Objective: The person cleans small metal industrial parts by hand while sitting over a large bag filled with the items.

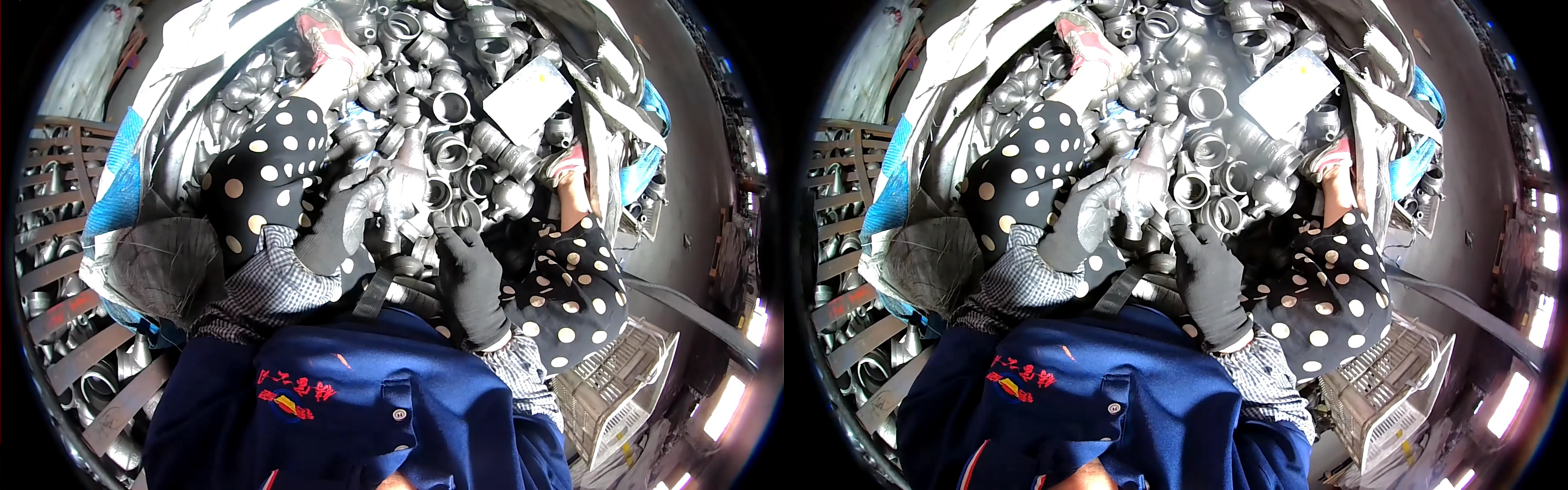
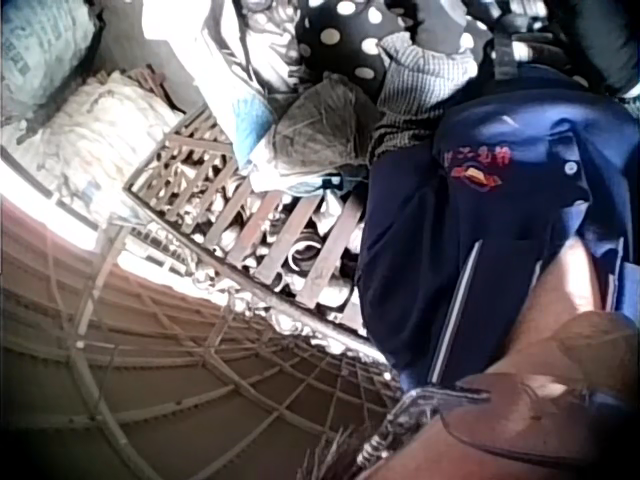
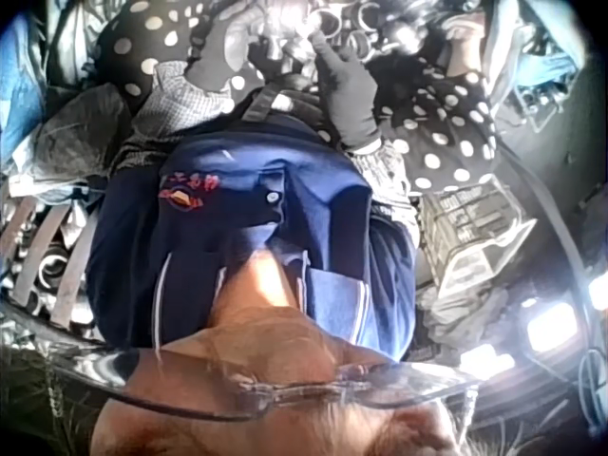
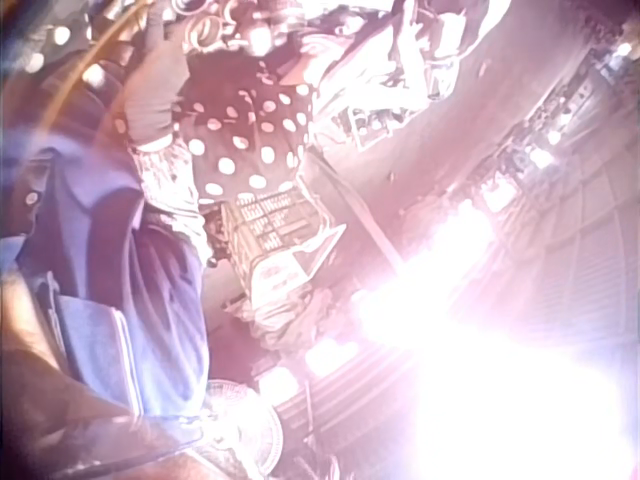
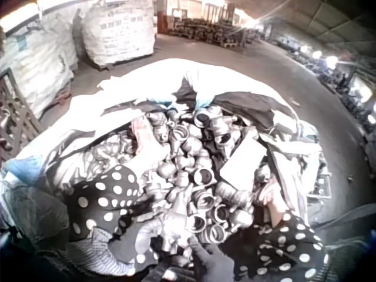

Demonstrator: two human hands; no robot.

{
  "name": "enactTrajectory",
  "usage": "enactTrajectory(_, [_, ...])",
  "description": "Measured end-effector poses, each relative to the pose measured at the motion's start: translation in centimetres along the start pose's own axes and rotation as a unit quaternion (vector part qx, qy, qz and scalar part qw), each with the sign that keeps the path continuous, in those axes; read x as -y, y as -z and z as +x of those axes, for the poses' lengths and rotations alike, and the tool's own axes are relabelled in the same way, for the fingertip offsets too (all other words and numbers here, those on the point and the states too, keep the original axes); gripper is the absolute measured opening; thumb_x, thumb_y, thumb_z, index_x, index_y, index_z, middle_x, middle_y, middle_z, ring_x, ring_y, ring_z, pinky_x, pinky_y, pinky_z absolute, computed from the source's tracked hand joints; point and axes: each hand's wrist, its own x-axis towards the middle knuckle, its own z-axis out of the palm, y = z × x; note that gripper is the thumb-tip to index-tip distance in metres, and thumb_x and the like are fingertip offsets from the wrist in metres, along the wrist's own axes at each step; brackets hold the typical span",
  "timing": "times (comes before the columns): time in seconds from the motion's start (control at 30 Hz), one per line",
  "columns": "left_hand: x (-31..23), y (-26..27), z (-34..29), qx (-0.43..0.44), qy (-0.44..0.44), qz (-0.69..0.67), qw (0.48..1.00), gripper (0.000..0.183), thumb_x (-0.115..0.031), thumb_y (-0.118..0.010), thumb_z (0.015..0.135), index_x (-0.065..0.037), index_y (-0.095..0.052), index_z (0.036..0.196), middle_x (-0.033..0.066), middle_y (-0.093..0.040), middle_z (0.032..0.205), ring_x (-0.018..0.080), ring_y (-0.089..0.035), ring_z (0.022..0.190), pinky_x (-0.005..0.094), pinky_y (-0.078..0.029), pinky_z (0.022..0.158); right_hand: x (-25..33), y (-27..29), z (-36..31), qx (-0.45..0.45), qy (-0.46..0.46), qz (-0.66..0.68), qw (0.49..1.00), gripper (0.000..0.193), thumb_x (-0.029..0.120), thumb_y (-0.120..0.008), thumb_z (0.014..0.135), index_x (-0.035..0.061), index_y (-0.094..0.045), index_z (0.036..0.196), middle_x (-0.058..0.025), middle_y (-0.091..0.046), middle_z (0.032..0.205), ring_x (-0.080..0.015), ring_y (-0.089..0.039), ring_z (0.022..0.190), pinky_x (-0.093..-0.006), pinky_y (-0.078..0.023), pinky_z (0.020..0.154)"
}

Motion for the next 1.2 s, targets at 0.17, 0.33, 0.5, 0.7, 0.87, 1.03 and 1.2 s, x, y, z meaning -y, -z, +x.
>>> enactTrajectory(0.17, [-0.3,-0.1,-0.4,0.027,-0.028,0.028,0.999,0.022,-0.009,-0.058,0.094,0.001,-0.063,0.114,-0.0008,-0.065,0.092,0.0045,-0.058,0.08,0.0199,-0.047,0.067,-1.6,-0.3,-0.1,0.021,-0.033,0.238,0.971,0.033,0.002,-0.062,0.088,0.0025,-0.063,0.121,-0.0081,-0.066,0.086,-0.0161,-0.061,0.072,-0.0273,-0.049,0.067])
enactTrajectory(0.33, [-1.2,-1.4,-1.1,0.033,-0.046,0.075,0.996,0.021,-0.007,-0.056,0.095,0.001,-0.063,0.113,-0.0005,-0.065,0.088,0.0044,-0.059,0.075,0.0176,-0.046,0.063,-2.5,0.3,0.2,0.135,-0.176,0.409,0.885,0.028,0.007,-0.057,0.093,-0.0036,-0.063,0.118,-0.0017,-0.067,0.081,-0.0046,-0.053,0.058,-0.0199,-0.042,0.053])
enactTrajectory(0.5, [-1.4,-1.4,-1.3,0.063,-0.034,0.111,0.991,0.026,-0.009,-0.054,0.095,0.003,-0.06,0.118,0.0032,-0.066,0.092,0.0082,-0.062,0.08,0.0201,-0.049,0.068,-1.0,2.5,1.0,0.18,-0.283,0.529,0.78,0.032,0.014,-0.053,0.096,-0.0034,-0.059,0.122,0.001,-0.064,0.075,-0.0016,-0.047,0.051,-0.0152,-0.033,0.044])
enactTrajectory(0.7, [-0.2,-0.3,-0.8,0.082,-0.072,0.093,0.99,0.032,-0.009,-0.051,0.096,0.004,-0.056,0.124,0.0068,-0.064,0.109,0.0125,-0.062,0.095,0.0246,-0.051,0.081,-1.3,2.2,1.0,0.122,-0.239,0.461,0.846,0.03,0.008,-0.055,0.093,-0.0023,-0.062,0.121,0.0012,-0.065,0.076,-0.0046,-0.055,0.06,-0.0198,-0.043,0.053])
enactTrajectory(0.87, [-0.3,0.2,-0.5,0.071,-0.049,0.076,0.993,0.032,-0.008,-0.051,0.095,0.003,-0.057,0.125,0.0059,-0.064,0.108,0.0118,-0.061,0.098,0.0243,-0.049,0.085,-1.4,1.3,0.6,0.009,-0.015,0.166,0.986,0.032,0.005,-0.066,0.084,0.0078,-0.066,0.116,-0.0122,-0.067,0.084,-0.0253,-0.065,0.07,-0.031,-0.049,0.062])
enactTrajectory(1.03, [0.0,0.1,-0.4,0.057,-0.038,0.063,0.996,0.029,-0.009,-0.053,0.095,0.002,-0.059,0.121,0.0043,-0.065,0.103,0.0108,-0.062,0.093,0.0237,-0.05,0.082,-0.4,2.1,0.3,0.018,0.014,0.011,1.0,0.033,0.008,-0.065,0.082,0.0137,-0.068,0.114,-0.0103,-0.063,0.079,-0.0291,-0.063,0.067,-0.0363,-0.049,0.057])
enactTrajectory(1.2, [0.2,0.5,-0.1,0.042,0.002,0.036,0.998,0.026,-0.009,-0.055,0.095,0.001,-0.061,0.118,0.0034,-0.065,0.103,0.0101,-0.062,0.092,0.0233,-0.051,0.079,-0.5,2.3,0.5,0.011,0.007,0.045,0.999,0.03,0.007,-0.067,0.079,0.0111,-0.069,0.108,-0.0131,-0.063,0.082,-0.0312,-0.064,0.071,-0.0367,-0.049,0.059])
